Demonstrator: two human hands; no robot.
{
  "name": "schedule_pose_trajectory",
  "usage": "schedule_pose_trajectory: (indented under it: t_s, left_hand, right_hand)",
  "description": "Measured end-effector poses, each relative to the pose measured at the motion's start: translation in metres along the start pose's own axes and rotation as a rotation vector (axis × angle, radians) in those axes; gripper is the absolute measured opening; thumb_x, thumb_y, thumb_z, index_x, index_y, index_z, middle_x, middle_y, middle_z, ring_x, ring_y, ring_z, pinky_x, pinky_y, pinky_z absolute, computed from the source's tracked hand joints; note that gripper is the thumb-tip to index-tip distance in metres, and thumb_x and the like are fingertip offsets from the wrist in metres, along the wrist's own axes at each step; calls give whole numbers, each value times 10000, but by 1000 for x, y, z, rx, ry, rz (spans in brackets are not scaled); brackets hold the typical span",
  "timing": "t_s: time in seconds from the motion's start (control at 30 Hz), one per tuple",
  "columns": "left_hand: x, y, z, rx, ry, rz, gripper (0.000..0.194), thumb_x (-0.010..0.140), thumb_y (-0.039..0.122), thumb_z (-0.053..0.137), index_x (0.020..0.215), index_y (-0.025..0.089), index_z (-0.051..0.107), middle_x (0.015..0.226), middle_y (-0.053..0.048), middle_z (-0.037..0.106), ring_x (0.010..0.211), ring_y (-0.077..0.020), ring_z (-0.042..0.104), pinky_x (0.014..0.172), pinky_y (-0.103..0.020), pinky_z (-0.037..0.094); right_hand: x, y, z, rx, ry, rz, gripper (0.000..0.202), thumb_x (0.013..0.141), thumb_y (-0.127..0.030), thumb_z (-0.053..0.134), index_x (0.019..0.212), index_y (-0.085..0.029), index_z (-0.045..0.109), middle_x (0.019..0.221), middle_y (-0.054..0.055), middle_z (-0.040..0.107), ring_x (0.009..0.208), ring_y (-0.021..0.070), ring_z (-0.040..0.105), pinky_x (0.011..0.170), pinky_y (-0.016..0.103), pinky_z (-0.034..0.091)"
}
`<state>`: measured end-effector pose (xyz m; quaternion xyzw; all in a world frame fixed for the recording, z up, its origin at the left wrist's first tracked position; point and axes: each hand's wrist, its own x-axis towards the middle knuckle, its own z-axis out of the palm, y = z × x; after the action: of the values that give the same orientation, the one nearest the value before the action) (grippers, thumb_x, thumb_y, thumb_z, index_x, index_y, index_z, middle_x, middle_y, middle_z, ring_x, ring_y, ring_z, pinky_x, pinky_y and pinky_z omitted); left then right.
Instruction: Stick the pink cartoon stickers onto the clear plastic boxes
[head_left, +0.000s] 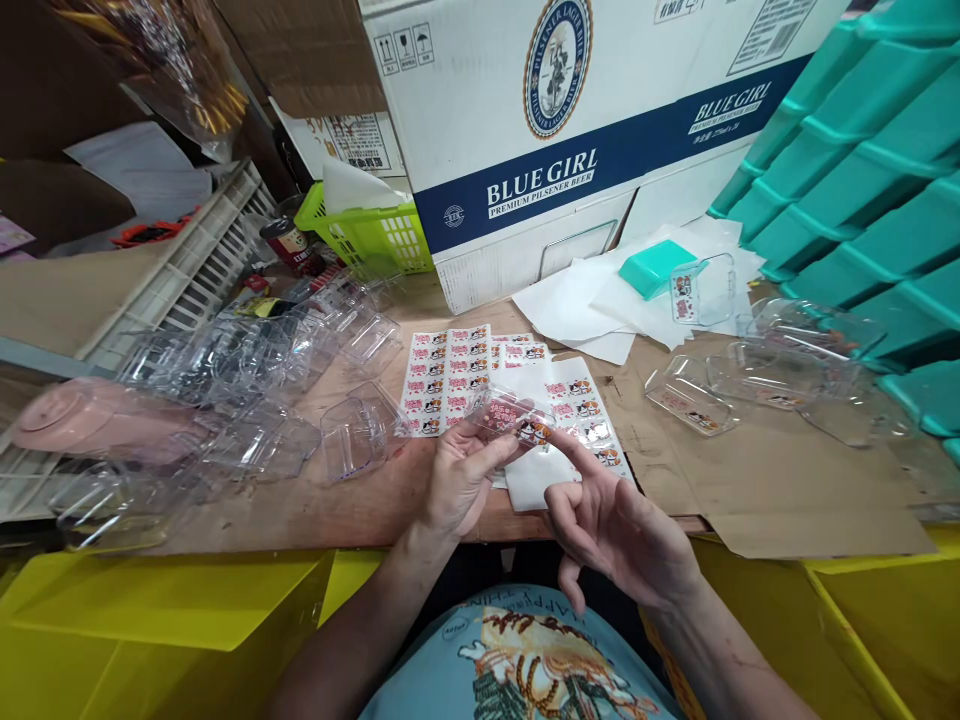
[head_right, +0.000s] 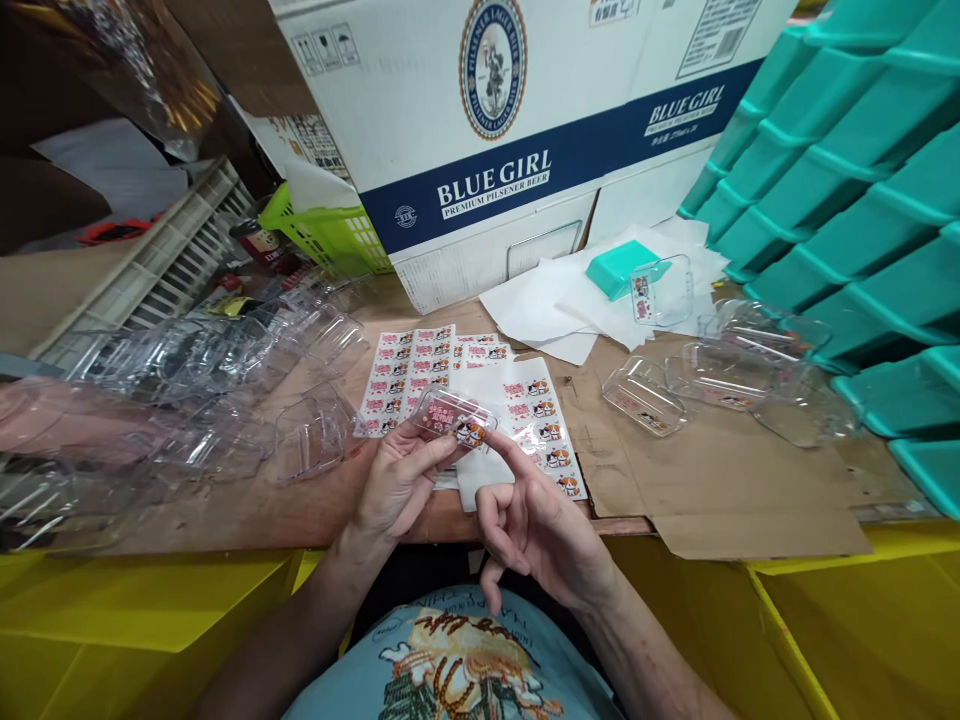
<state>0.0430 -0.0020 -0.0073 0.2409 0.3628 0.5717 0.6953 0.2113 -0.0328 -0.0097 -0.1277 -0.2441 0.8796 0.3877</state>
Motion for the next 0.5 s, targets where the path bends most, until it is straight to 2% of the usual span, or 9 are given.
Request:
schedule_pose_trajectory:
  t_s: [0.3, 0.5]
  left_hand:
    - [0, 0, 0, -7, 1, 7, 240, 719, 102, 764, 942, 193, 760, 988, -23, 772, 922, -163, 708, 930, -315, 544]
    - [-1, -1, -4, -3, -11, 4, 265, 728, 111, 761, 978, 199, 753, 1020, -33, 767, 970, -179, 703, 961, -335, 532]
  right_hand:
    - [1, 1, -2, 0, 18, -5, 684, 917, -517, 557, 1501, -292, 283, 669, -49, 535, 453, 52, 320, 489, 287, 588]
    - [1, 4, -2, -54, 74, -18, 695, 911, -504, 578, 1504, -295, 282, 658, -64, 524, 436, 43, 319, 493, 301, 581]
